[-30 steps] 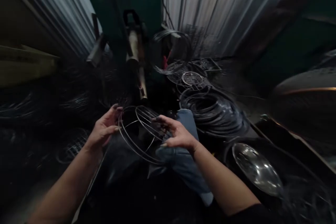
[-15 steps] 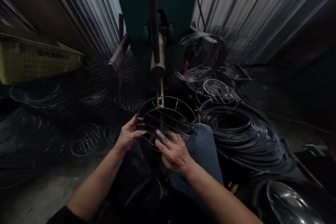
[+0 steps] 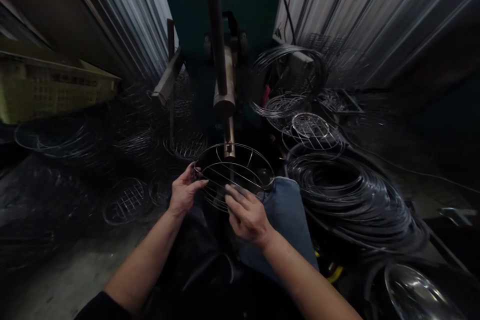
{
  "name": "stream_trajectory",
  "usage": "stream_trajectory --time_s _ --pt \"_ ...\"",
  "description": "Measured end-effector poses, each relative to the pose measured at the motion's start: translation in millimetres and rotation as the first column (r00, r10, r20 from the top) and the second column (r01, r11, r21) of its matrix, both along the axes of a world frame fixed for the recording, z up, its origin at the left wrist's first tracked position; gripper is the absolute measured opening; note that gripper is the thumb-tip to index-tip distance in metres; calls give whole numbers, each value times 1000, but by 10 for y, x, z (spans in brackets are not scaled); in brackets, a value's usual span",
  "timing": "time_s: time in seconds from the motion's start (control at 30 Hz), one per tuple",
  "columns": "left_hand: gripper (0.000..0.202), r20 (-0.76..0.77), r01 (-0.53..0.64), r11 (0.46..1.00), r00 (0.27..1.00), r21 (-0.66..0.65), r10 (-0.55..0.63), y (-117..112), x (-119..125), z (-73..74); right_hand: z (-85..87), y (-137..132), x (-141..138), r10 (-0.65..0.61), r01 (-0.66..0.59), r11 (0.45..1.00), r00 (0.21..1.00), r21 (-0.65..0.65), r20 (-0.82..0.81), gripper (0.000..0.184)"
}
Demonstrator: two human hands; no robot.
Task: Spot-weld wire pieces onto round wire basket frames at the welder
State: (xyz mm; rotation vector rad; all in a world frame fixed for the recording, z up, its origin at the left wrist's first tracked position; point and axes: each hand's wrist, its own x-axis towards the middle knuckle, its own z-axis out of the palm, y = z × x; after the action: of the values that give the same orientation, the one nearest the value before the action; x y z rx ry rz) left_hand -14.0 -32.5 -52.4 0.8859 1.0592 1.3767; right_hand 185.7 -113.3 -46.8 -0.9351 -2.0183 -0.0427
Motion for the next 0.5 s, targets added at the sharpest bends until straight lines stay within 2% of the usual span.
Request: stream_trajectory --time_s 0.03,0.1,0.13,0.17,0.2,0.27,0.3,0.37,0.5 --pt "69 32 -18 1000 999 -15 18 -1 12 -1 3 -28 29 -60 64 996 996 59 -65 50" --pt "72 100 -77 995 992 -63 83 11 34 -20 -22 -53 110 -270 291 952 944 93 -187 55" --pt "73 131 -105 990 984 -93 117 26 44 -34 -48 -40 159 -397 416 909 887 34 -236 58" --pt "74 156 -126 985 977 -121 144 46 56 -48 -78 -9 209 -504 502 861 822 -82 -265 60" --pt "75 171 -140 980 972 -142 164 68 68 -58 -109 41 257 -581 530 813 766 -240 -277 61" --pt "76 166 -154 976 970 -152 178 113 93 -61 -153 178 336 -650 444 717 704 -537 -286 61" --pt "76 149 -157 977 973 -145 178 129 104 -49 -159 252 363 -660 380 684 687 -623 -305 59" --pt "77 97 -149 979 982 -139 164 133 112 5 -126 377 391 -656 300 672 665 -677 -357 55" --pt "77 -11 -78 968 997 -237 78 43 71 200 86 438 383 -613 256 710 683 -656 -397 45"
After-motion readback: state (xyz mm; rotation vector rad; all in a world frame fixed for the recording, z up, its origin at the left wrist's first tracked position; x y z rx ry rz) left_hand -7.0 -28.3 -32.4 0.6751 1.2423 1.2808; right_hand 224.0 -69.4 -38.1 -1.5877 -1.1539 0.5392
